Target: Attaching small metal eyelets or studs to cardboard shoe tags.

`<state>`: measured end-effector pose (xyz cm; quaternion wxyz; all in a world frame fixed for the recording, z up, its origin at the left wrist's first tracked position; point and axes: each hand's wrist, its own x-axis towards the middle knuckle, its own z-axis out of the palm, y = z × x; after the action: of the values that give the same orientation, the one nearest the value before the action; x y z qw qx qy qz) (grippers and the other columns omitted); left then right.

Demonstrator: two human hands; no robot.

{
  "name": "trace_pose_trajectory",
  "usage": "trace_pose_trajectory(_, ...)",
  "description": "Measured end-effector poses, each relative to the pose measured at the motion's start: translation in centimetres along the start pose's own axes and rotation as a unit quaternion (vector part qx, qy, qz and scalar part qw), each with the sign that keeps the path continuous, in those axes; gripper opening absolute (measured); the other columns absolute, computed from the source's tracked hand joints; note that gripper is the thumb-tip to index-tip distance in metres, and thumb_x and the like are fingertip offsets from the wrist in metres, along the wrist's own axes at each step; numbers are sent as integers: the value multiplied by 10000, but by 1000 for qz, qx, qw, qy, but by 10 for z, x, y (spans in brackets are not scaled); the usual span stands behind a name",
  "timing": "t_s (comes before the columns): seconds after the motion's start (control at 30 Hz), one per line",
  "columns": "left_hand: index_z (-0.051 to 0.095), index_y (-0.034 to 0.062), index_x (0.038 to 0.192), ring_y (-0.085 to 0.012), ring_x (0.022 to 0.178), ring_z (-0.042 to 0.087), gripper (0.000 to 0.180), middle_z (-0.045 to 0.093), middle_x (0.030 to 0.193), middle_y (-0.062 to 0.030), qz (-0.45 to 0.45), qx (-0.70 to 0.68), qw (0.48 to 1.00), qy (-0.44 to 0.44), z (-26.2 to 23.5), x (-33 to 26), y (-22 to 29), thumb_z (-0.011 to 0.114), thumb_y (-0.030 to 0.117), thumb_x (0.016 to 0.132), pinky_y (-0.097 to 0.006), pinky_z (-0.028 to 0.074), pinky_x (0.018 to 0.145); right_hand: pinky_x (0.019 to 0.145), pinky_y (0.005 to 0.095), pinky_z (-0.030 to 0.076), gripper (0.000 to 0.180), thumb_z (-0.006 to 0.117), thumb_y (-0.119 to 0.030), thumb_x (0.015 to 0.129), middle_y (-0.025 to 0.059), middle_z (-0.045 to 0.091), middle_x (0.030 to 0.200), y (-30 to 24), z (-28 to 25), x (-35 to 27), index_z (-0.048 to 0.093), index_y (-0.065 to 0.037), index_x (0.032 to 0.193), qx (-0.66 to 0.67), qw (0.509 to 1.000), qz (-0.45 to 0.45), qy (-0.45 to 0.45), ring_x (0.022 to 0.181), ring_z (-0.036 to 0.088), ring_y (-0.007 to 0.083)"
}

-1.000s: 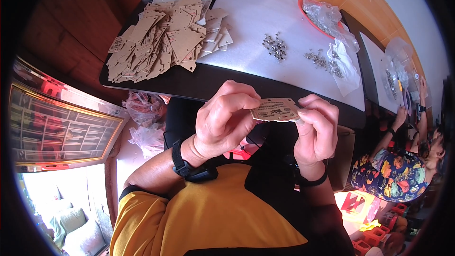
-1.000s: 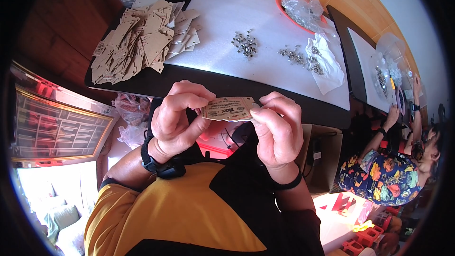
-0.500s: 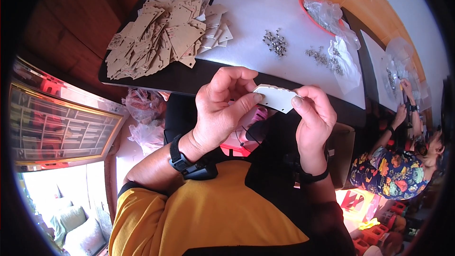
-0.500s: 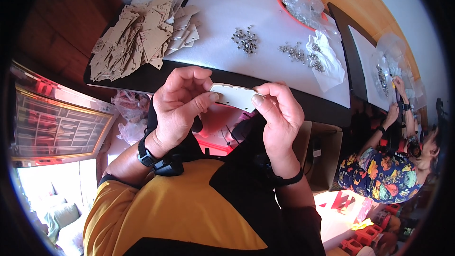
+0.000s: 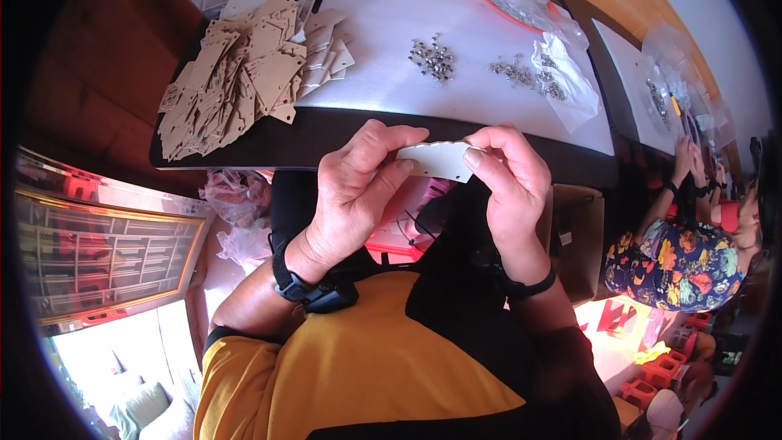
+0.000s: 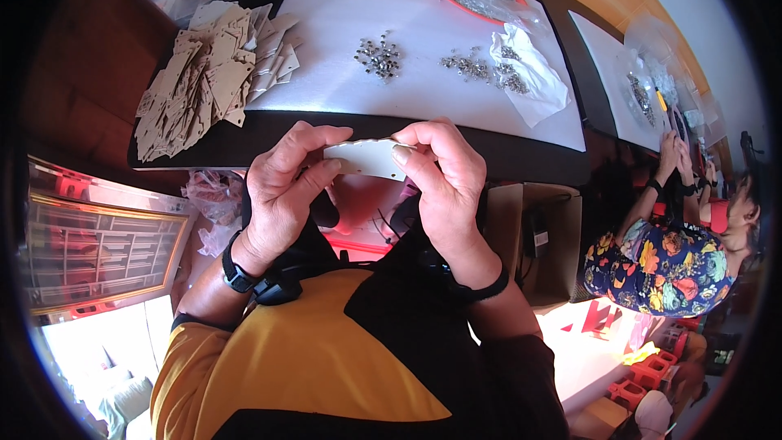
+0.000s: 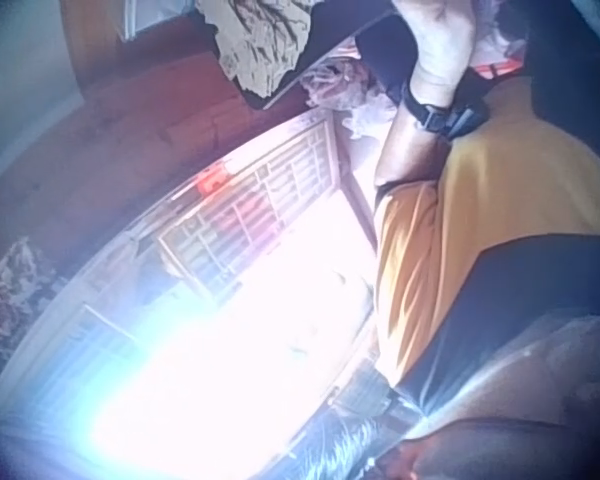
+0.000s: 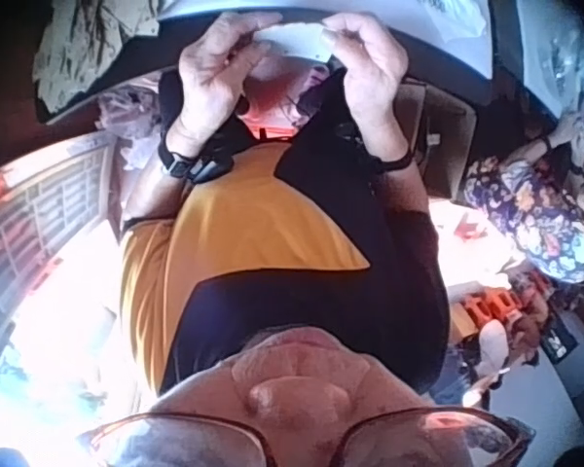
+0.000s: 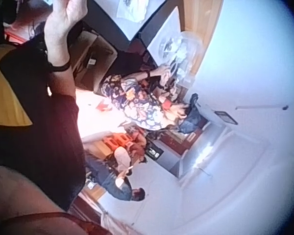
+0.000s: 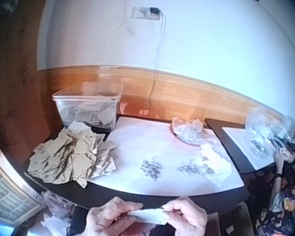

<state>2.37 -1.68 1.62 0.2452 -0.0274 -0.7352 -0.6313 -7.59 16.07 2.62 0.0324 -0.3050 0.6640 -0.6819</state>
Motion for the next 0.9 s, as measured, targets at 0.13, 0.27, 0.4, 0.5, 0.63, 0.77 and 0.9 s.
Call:
trace_pose_trajectory(0.13,635,-13,1175,-81,772,595,257,607,853,-33,82,98,991,-25,5,5,1,597,-67,926,-197,469,698,682,212,396,64,649,18,864,13,602,857,1,-1,0,647,32,926,-11,1000,-25,2,741,520,66)
trace_pose_trajectory(0.27,648,-5,1087,-194,770,617,219,625,898,-108,53,68,996,-6,18,5,2,624,-84,884,-289,519,710,688,220,412,62,640,27,863,31,604,868,2,-1,-1,640,40,924,-44,996,-78,3,738,525,78)
trace_pose_trajectory(0.4,649,2,1091,-189,781,642,203,640,906,-109,28,60,998,-4,28,10,10,642,-57,897,-281,524,712,626,283,462,81,655,46,854,75,593,824,2,-1,0,630,16,924,-109,984,-140,22,676,578,158)
trace_pose_trajectory(0.5,654,-2,1072,-150,785,651,173,664,895,-92,25,54,998,-14,31,10,6,661,-37,903,-261,524,713,614,294,466,103,665,56,837,93,584,814,2,2,-1,632,12,924,-154,973,-172,26,665,589,202)
trace_pose_trajectory(0.63,668,-4,1027,-81,784,622,121,688,867,-36,-98,-65,993,24,33,12,12,668,-31,909,-240,515,709,604,309,469,149,666,74,815,100,580,807,4,6,2,633,7,944,-153,967,-195,51,658,593,222)
trace_pose_trajectory(0.77,670,3,1030,-77,775,613,120,681,879,-35,-73,-52,995,35,31,14,7,664,-29,914,-238,512,717,595,322,469,180,656,87,805,107,581,807,4,6,5,629,4,962,-102,979,-172,45,651,594,234)
trace_pose_trajectory(0.9,667,-9,1024,-82,755,605,119,665,880,-35,-32,-9,999,12,31,17,10,662,-40,910,-239,508,724,599,332,470,181,649,81,797,104,580,807,6,1,6,633,-6,954,-154,964,-212,40,666,598,244)
